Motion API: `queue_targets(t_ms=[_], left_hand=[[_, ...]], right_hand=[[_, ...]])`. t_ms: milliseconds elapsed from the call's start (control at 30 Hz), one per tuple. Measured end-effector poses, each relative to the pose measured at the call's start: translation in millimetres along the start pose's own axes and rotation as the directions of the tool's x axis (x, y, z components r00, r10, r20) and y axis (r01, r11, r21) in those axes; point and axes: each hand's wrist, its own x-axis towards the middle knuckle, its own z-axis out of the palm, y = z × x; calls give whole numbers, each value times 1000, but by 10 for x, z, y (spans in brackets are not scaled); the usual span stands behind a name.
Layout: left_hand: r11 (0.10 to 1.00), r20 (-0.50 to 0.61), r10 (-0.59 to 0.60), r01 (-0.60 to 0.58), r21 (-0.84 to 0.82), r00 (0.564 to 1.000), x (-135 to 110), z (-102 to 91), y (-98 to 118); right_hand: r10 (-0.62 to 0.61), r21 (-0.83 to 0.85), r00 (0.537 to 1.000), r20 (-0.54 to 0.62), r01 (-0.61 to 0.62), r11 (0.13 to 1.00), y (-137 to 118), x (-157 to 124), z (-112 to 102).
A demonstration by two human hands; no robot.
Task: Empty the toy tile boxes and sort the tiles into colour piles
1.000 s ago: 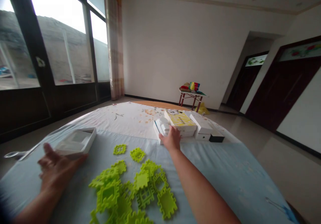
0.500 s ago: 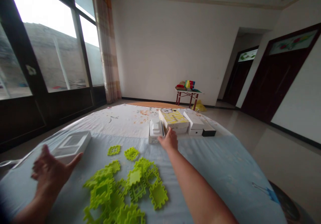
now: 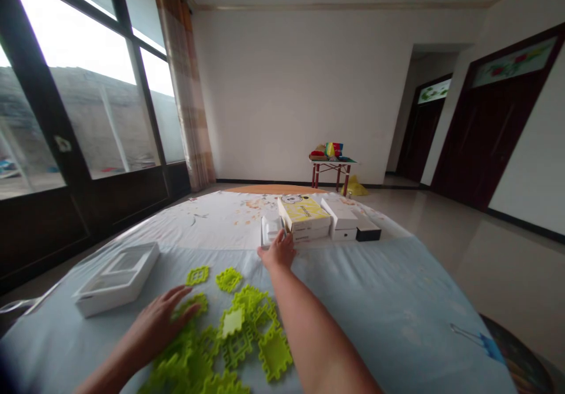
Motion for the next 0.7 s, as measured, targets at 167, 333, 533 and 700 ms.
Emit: queue_targets(t_ms=[167,333,533,700], left_hand=[[990,114,100,-88,-109,988,-61,68,140],[963,216,249,-219,-156,944,-125,60,327],[974,102,210,-199,-105,972,-37,106,261],[996,-119,-79,82,21,990,-20,-99,-21]], right_hand=[[-149,33,989,24,148,988,370,-27,-141],[-423,155,905,45,411,898,882,-162,-327],[-308,202,951,26,297,933,1113,-325,-401],[-337,226,941,-9,330,916,1140,-383,-358]])
